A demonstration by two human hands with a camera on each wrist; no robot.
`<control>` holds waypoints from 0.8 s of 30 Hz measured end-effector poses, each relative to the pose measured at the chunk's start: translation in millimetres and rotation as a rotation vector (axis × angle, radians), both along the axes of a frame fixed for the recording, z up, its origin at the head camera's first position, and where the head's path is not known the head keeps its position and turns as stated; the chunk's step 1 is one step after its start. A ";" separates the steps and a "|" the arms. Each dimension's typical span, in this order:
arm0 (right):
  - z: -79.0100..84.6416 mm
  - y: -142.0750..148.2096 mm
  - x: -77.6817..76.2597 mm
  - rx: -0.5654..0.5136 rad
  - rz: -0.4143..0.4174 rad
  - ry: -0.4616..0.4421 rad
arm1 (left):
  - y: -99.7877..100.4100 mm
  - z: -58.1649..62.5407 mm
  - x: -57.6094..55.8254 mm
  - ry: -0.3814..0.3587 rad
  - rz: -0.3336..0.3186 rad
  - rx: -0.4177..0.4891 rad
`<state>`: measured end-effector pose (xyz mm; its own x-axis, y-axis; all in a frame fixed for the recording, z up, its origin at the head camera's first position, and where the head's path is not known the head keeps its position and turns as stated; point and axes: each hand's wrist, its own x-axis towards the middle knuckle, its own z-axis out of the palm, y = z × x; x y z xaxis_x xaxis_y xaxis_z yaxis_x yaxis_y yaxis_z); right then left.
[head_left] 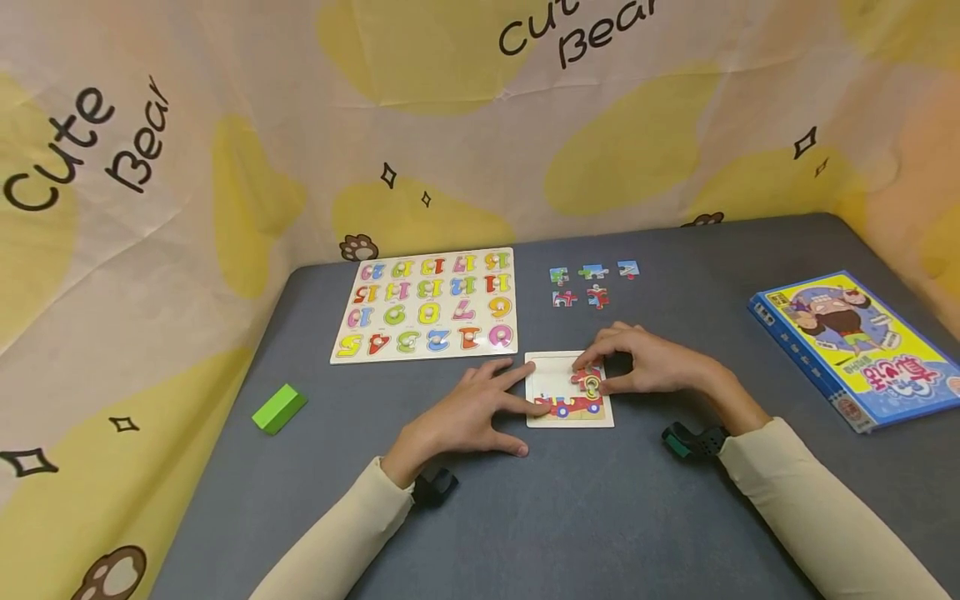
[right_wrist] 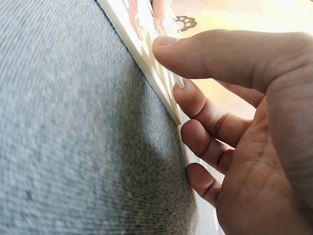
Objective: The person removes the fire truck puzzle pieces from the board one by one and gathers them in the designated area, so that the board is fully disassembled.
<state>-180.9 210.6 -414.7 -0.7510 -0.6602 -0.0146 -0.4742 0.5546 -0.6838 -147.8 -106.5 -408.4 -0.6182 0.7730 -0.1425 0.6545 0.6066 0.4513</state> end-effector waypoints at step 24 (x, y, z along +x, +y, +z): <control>-16.0 26.2 -14.9 -0.100 -0.111 0.058 | -1.6 -0.5 1.0 -0.008 0.000 0.012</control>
